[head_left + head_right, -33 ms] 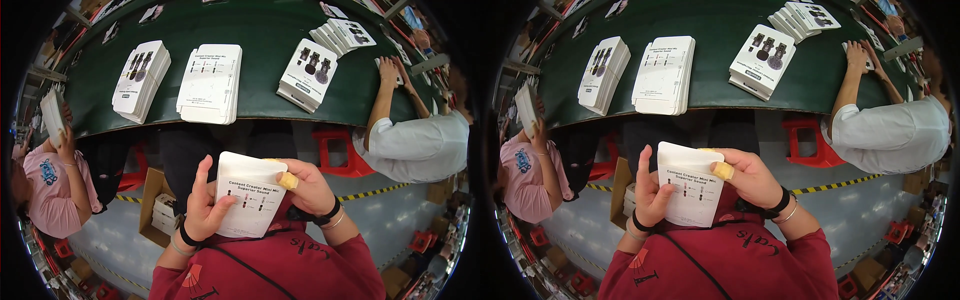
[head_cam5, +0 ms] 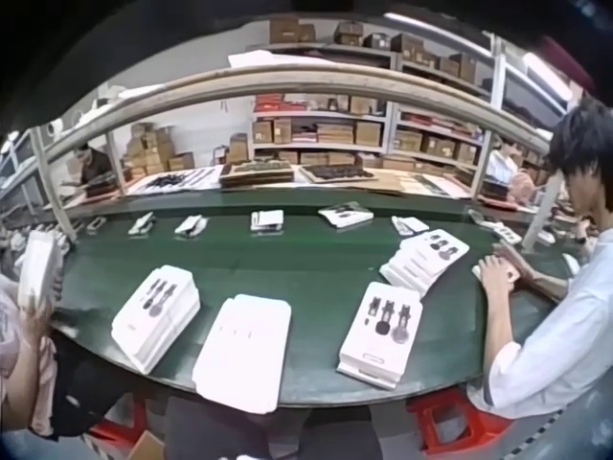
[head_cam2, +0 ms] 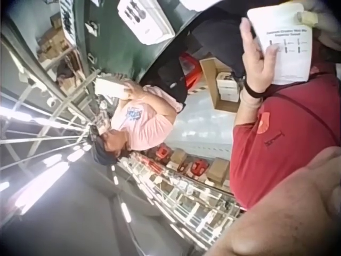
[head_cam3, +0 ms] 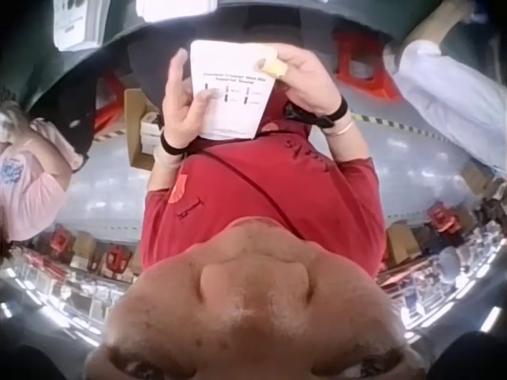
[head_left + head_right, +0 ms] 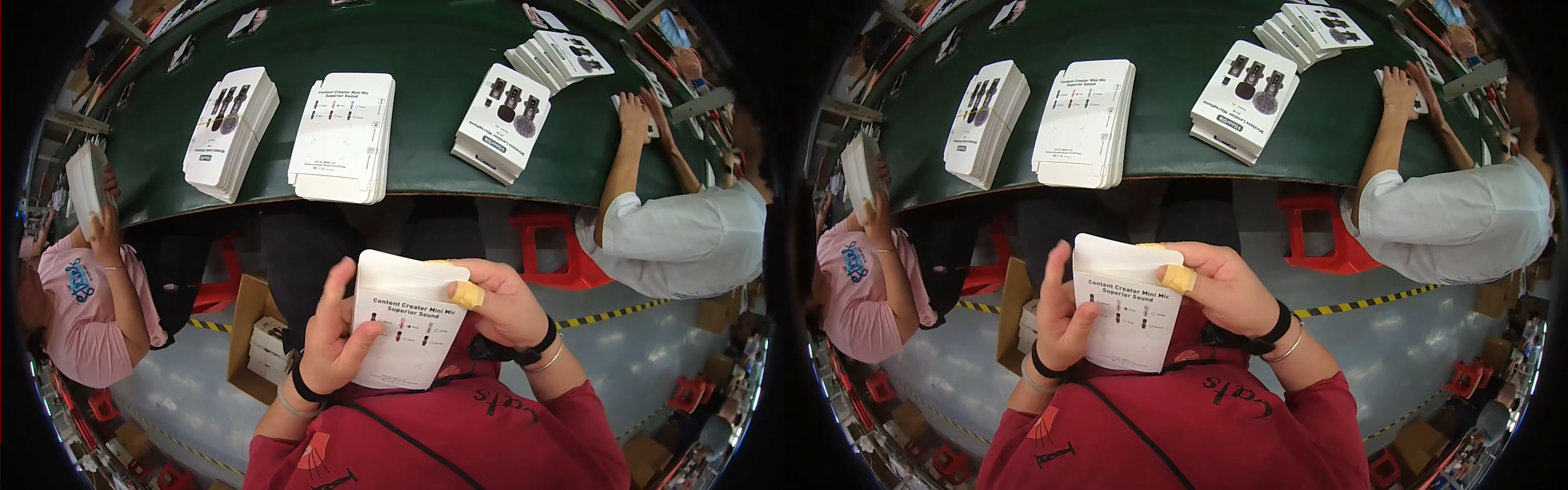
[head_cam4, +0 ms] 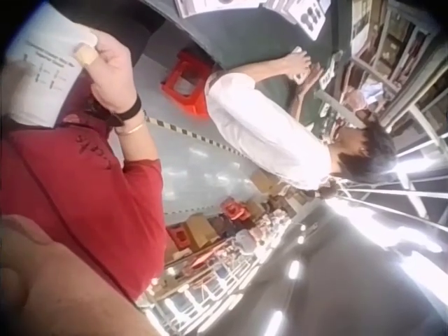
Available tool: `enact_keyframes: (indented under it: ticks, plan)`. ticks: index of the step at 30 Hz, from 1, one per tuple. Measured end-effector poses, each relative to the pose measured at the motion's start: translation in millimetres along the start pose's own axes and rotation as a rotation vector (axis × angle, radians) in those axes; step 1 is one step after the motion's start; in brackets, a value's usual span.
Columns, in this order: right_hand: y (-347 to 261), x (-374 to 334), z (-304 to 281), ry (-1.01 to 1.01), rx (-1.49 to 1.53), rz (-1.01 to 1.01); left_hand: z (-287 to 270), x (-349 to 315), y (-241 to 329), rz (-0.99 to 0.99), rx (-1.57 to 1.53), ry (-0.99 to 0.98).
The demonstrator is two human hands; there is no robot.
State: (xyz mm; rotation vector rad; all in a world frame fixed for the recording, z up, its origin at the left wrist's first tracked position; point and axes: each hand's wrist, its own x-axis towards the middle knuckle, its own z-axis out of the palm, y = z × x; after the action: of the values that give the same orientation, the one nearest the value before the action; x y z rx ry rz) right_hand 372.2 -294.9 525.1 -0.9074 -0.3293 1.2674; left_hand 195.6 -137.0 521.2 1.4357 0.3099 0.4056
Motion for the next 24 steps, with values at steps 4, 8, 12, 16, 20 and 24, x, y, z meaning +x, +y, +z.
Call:
enact_keyframes:
  ticks: [4, 8, 12, 16, 20, 24]
  plan:
    - [-11, 4, 3, -0.024, -0.191, -0.002, -13, 0, -7, 0.033, 0.198, -0.122]
    - [-27, 1, 13, -0.075, -0.863, -0.211, -17, -2, -14, 0.116, 0.311, -0.056]
    - [-33, -5, 14, -0.191, -1.154, -0.373, 0, -7, -14, 0.083, -0.044, 0.109]
    - [-20, 6, 14, -0.214, -1.019, -0.581, -6, 0, -6, -0.02, 0.052, 0.067]
    - [-18, 5, 18, -0.143, -0.938, -0.457, -15, 16, 7, 0.178, 0.35, -0.09]
    - [-28, 1, 23, -0.101, -1.096, -0.276, -25, 32, 34, -0.094, 0.3, -0.284]
